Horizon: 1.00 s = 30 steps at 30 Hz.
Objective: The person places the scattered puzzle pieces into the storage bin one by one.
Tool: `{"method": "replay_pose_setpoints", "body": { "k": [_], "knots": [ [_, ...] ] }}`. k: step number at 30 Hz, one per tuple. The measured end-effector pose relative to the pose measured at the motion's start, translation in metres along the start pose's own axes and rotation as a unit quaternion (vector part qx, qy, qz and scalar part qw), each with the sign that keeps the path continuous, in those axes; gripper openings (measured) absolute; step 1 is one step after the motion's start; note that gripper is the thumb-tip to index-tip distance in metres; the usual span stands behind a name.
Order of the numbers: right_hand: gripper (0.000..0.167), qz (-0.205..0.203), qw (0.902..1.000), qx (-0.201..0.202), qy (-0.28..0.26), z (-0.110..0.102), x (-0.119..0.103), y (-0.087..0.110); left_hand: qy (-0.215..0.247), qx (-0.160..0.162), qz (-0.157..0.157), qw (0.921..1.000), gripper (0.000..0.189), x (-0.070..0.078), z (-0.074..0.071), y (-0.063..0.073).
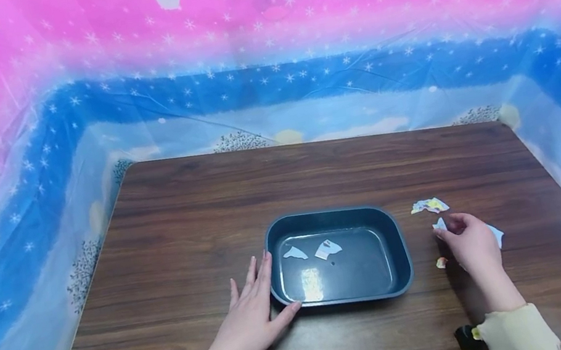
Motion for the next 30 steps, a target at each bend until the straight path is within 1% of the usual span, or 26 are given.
{"method": "replay_pose_setpoints", "body": {
  "k": [2,6,8,12,15,17,22,27,30],
  "knots": [
    [0.053,0.02,0.9997,-0.009,0.013,-0.001,0.002,-0.003,0.002,-0.001,-0.001,1.0,0.1,0.0,0.0,0.0],
    [0.058,0.057,0.9967,-0.041,0.041,-0.003,0.004,-0.006,0.005,-0.002,-0.002,1.0,0.099,0.001,0.0,-0.001],
    [0.059,0.062,0.995,-0.049,0.061,-0.003,0.004,-0.008,0.007,-0.002,-0.002,1.0,0.099,0.001,0.0,-0.001],
    [0.048,0.052,0.9947,-0.047,0.075,-0.002,0.0,-0.01,0.009,-0.003,-0.004,0.9999,0.099,0.002,-0.001,-0.001],
    [0.037,0.041,0.9963,-0.038,0.065,0.001,-0.003,-0.011,0.01,-0.003,-0.005,0.9999,0.099,0.001,-0.001,-0.001],
    [0.033,0.032,0.997,-0.033,0.062,0.002,-0.004,-0.012,0.01,-0.003,-0.005,0.9999,0.099,0.0,-0.001,-0.002],
    [0.03,0.017,0.9973,-0.036,0.061,0.002,-0.006,-0.014,0.008,-0.002,-0.003,1.0,0.099,0.0,0.0,-0.002],
    [0.028,0.012,0.9982,-0.044,0.039,0.003,-0.006,-0.012,0.01,-0.001,-0.002,0.9999,0.099,0.0,0.0,-0.001],
    [0.028,0.009,0.9989,-0.039,0.024,0.002,-0.007,-0.01,0.012,-0.002,-0.001,0.9999,0.099,0.0,0.0,-0.002]
  ]
}}
Point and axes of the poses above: each hand's wrist, its own y-axis away from the middle knuckle, its own z-axis out of the palm, x = y × z, the point moved 2 cm from there along -y, towards the middle knuckle, and after that the axes turned 6 degrees about -x, right-handed, at the moved point
